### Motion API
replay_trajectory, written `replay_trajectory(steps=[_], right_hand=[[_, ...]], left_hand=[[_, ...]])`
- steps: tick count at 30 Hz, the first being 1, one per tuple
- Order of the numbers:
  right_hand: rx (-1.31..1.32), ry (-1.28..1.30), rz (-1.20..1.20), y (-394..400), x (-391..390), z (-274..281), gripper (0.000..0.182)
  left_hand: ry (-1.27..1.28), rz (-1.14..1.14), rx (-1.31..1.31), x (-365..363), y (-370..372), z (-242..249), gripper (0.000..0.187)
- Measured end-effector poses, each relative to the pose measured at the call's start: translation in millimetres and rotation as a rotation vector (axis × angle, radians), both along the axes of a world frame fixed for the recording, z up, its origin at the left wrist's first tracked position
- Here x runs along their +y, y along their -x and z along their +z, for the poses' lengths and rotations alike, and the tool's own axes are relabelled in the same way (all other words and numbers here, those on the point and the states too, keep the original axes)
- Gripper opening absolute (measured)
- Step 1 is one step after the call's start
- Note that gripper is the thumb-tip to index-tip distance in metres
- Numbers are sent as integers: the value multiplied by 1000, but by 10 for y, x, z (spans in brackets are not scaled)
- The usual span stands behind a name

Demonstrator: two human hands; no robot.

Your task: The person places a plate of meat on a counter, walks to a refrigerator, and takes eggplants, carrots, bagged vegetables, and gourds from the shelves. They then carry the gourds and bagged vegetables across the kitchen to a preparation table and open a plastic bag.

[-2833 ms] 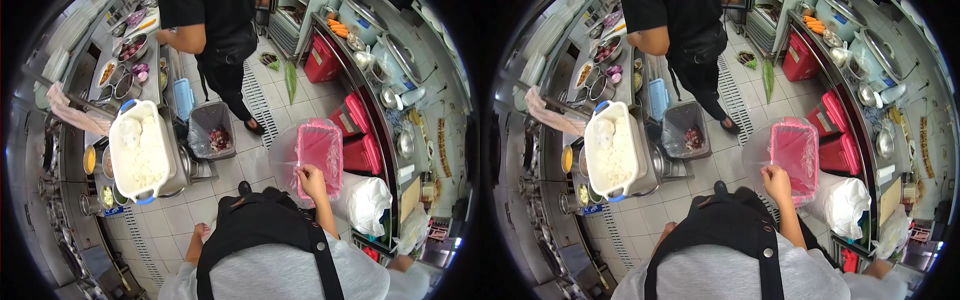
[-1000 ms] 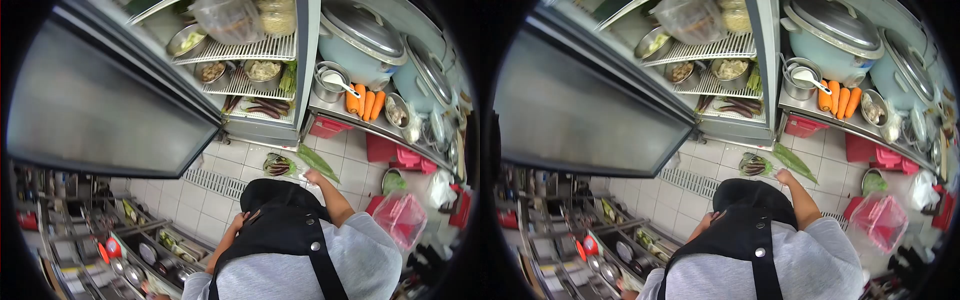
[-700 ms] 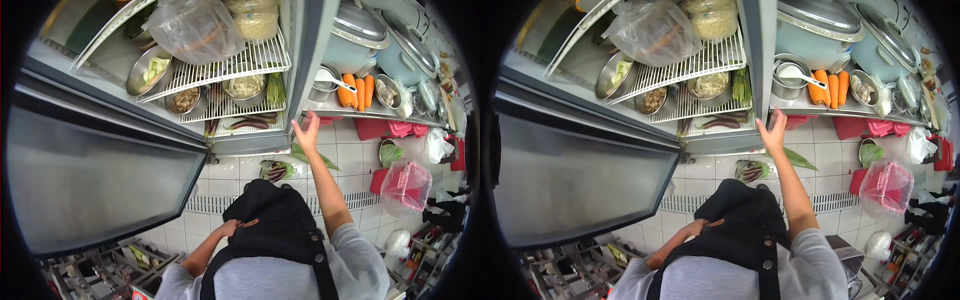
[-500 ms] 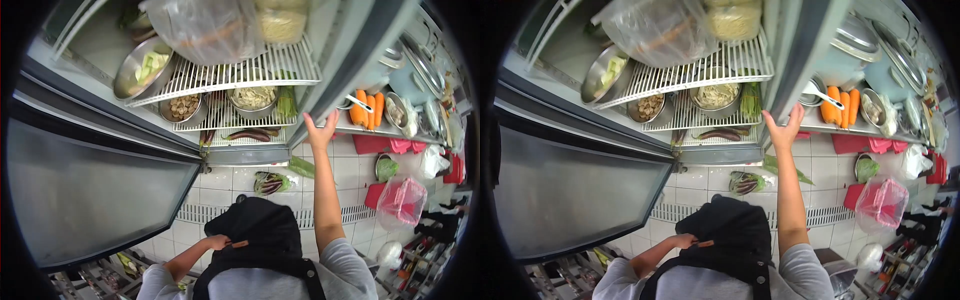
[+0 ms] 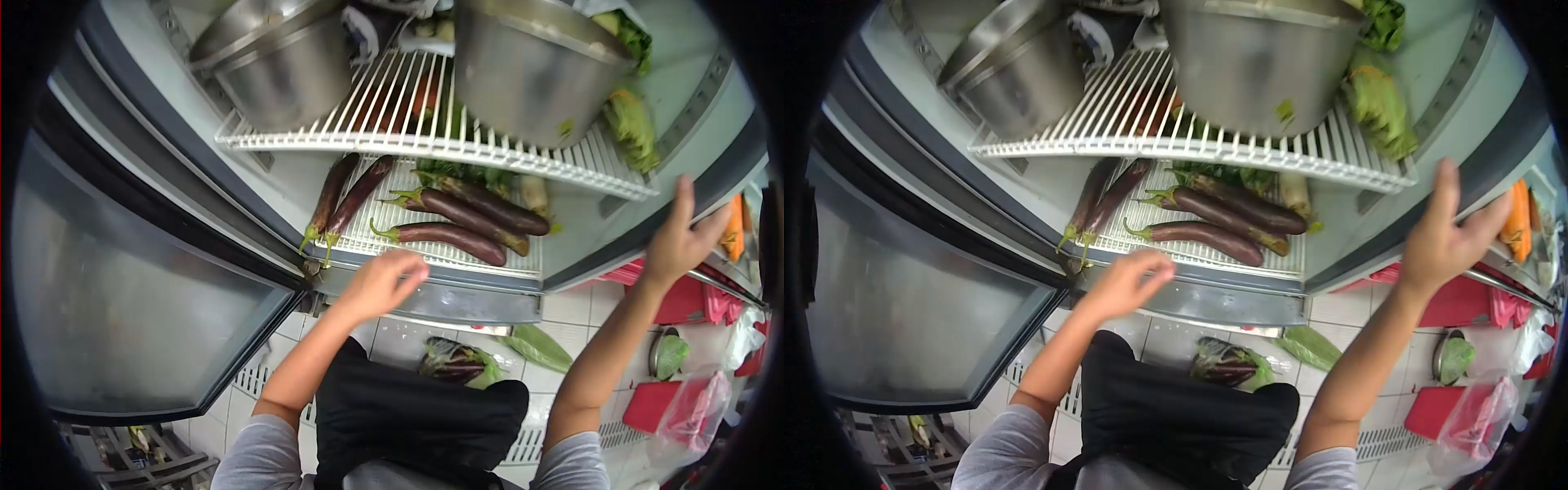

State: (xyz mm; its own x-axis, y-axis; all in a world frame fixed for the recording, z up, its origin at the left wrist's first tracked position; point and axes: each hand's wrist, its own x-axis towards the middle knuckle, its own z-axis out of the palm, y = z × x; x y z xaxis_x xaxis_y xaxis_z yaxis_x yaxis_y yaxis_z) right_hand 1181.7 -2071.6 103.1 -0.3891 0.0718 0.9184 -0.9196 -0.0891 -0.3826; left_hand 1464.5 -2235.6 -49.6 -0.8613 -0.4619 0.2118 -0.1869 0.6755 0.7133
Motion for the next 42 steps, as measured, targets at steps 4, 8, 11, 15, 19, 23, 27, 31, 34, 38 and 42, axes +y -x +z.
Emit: replay_trajectory(steps=[4, 8, 11, 15, 19, 23, 27, 31, 34, 38, 42], right_hand=[[20, -21, 3, 255, 64, -75, 24], [90, -53, -93, 321, 79, -101, 23], [125, -63, -223, 405, 96, -123, 22], [69, -36, -74, 366, 106, -119, 27], [43, -15, -55, 273, 73, -118, 25], [26, -6, -95, 256, 65, -119, 25], [149, -124, -366, 309, 143, -170, 27], [-220, 53, -46, 416, 143, -234, 31], [-77, -60, -239, 560, 278, -227, 32], [47, 32, 12, -66, -97, -38, 43], [72, 4, 65, -79, -117, -53, 43]], left_hand=[[140, 128, 276, -622, 253, 1, 17], [138, 436, 292, -1231, 451, 24, 24], [200, 654, 153, -1767, 649, 176, 37], [685, 696, 186, -3086, 1221, -183, 39], [984, 721, 348, -3267, 1410, -261, 40], [951, 721, 305, -3424, 1551, -268, 42], [927, 720, 285, -3509, 1684, -319, 43], [874, 717, 240, -3407, 1767, -388, 44], [817, 700, 195, -3238, 1783, -407, 45], [732, 660, 113, -2956, 1630, -368, 46], [655, 600, 22, -2658, 1387, -283, 48]])
